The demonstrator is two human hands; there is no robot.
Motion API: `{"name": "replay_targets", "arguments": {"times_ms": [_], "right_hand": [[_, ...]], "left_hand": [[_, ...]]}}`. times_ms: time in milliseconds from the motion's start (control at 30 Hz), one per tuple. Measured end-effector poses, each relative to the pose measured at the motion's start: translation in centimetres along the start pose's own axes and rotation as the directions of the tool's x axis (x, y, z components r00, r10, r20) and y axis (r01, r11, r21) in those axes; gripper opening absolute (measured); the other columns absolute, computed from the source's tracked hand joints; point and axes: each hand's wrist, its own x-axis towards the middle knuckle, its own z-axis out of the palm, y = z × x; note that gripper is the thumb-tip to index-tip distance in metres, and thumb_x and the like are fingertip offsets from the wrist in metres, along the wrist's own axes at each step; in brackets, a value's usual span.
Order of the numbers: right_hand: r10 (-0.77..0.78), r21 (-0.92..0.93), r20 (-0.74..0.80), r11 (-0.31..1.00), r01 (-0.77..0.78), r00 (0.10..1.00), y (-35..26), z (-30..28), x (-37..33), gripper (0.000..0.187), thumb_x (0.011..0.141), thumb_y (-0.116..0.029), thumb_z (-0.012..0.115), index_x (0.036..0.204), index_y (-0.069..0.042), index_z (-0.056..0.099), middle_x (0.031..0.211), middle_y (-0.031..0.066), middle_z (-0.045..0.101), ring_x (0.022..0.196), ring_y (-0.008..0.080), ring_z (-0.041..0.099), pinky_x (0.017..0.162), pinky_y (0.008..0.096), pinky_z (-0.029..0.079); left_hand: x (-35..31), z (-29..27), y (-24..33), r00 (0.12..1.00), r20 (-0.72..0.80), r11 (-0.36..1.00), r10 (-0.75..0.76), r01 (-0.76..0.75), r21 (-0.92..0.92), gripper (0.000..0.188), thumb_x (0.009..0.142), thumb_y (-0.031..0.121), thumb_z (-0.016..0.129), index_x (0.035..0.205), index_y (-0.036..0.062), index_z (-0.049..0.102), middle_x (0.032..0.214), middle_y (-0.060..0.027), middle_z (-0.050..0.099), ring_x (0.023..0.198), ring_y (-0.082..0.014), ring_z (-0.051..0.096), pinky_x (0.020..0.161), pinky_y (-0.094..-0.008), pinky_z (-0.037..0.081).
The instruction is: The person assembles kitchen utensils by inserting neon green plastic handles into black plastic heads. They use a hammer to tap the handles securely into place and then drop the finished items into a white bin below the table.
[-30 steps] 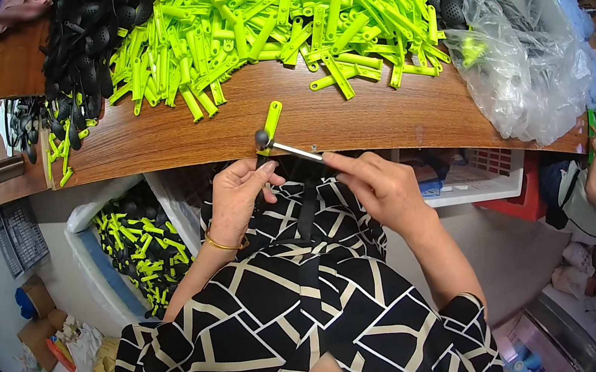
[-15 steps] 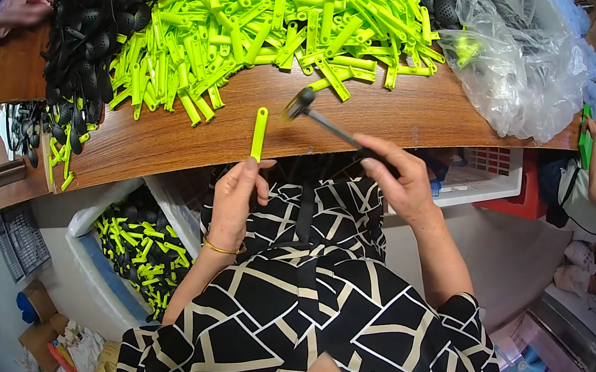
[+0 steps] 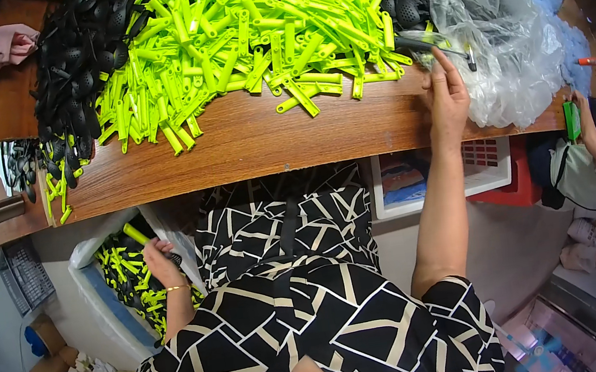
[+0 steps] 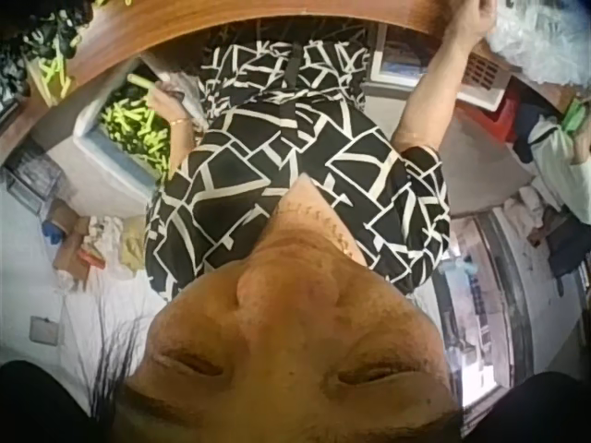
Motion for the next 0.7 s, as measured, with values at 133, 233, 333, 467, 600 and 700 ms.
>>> {"name": "replay_targets", "arguments": {"times_ms": [133,233,333,467,600,700], "right_hand": [[-0.374,-0.277,0.35,0.835,0.476,0.859,-1.5,8.1,-3.8,0.015,0.095,-0.011,0.073,0.109,-0.004,0.074,0.091,0.0083,0.071,0.078,0.0181,0.065,0.068,0.0301,0.051],[-0.387,-0.31,0.521,0.745,0.591,0.761,-3.8,12.8,-6.2,0.021,0.089,-0.01,0.077,0.108,-0.004,0.071,0.099,0.0124,0.069,0.087,0.0291,0.069,0.075,0.0379,0.055],[-0.395,-0.379,0.471,0.716,0.586,0.788,-3.1,15.1,-6.4,0.021,0.089,-0.009,0.077,0.109,-0.006,0.071,0.103,0.0135,0.067,0.089,0.0315,0.069,0.076,0.04,0.056],[-0.313,-0.426,0.443,0.751,0.504,0.84,-3.1,14.5,-6.2,0.02,0.091,-0.003,0.073,0.111,-0.006,0.072,0.102,0.0131,0.067,0.087,0.0304,0.068,0.077,0.0371,0.055],[-0.418,-0.399,0.289,0.765,0.506,0.861,-1.8,14.0,-5.5,0.023,0.094,0.002,0.064,0.116,-0.001,0.069,0.116,0.017,0.065,0.104,0.0357,0.064,0.092,0.0418,0.051],[-0.372,-0.425,0.438,0.717,0.553,0.818,-2.1,14.9,-5.8,0.029,0.093,0.003,0.065,0.121,-0.003,0.067,0.121,0.0184,0.063,0.109,0.0373,0.063,0.094,0.0421,0.051]], "left_hand": [[6.5,-13.2,-11.9,0.623,-0.68,0.65,-0.386,0.707,0.278,0.077,0.102,0.059,0.049,0.131,-0.0123,0.06,0.125,-0.03,0.068,0.105,-0.0381,0.07,0.092,-0.0439,0.055],[6.5,-13.2,-10.8,0.635,-0.74,0.817,-0.22,0.535,0.216,0.067,0.094,0.045,0.068,0.126,-0.0137,0.063,0.127,-0.0288,0.067,0.114,-0.043,0.065,0.102,-0.0488,0.05],[8.9,-7.5,-5.0,0.743,-0.587,0.87,0.321,0.012,0.493,0.055,0.094,0.021,0.071,0.138,-0.0083,0.056,0.144,-0.0256,0.054,0.133,-0.0383,0.05,0.116,-0.0451,0.036],[7.5,4.5,14.5,0.665,-0.178,0.675,0.726,-0.638,0.371,0.048,0.098,0.016,0.067,0.141,-0.0009,0.056,0.151,-0.0178,0.05,0.144,-0.0343,0.039,0.122,-0.0456,0.026],[10.2,10.5,22.2,0.543,0.251,0.348,0.801,-0.765,0.543,0.04,0.098,0.02,0.065,0.137,0.0114,0.062,0.15,-0.0101,0.054,0.148,-0.0347,0.037,0.123,-0.049,0.022],[16.3,12.1,22.2,0.603,0.219,0.369,0.767,-0.694,0.618,0.035,0.094,0.022,0.068,0.129,0.0161,0.067,0.141,-0.008,0.059,0.138,-0.0348,0.046,0.118,-0.0534,0.026]]}}
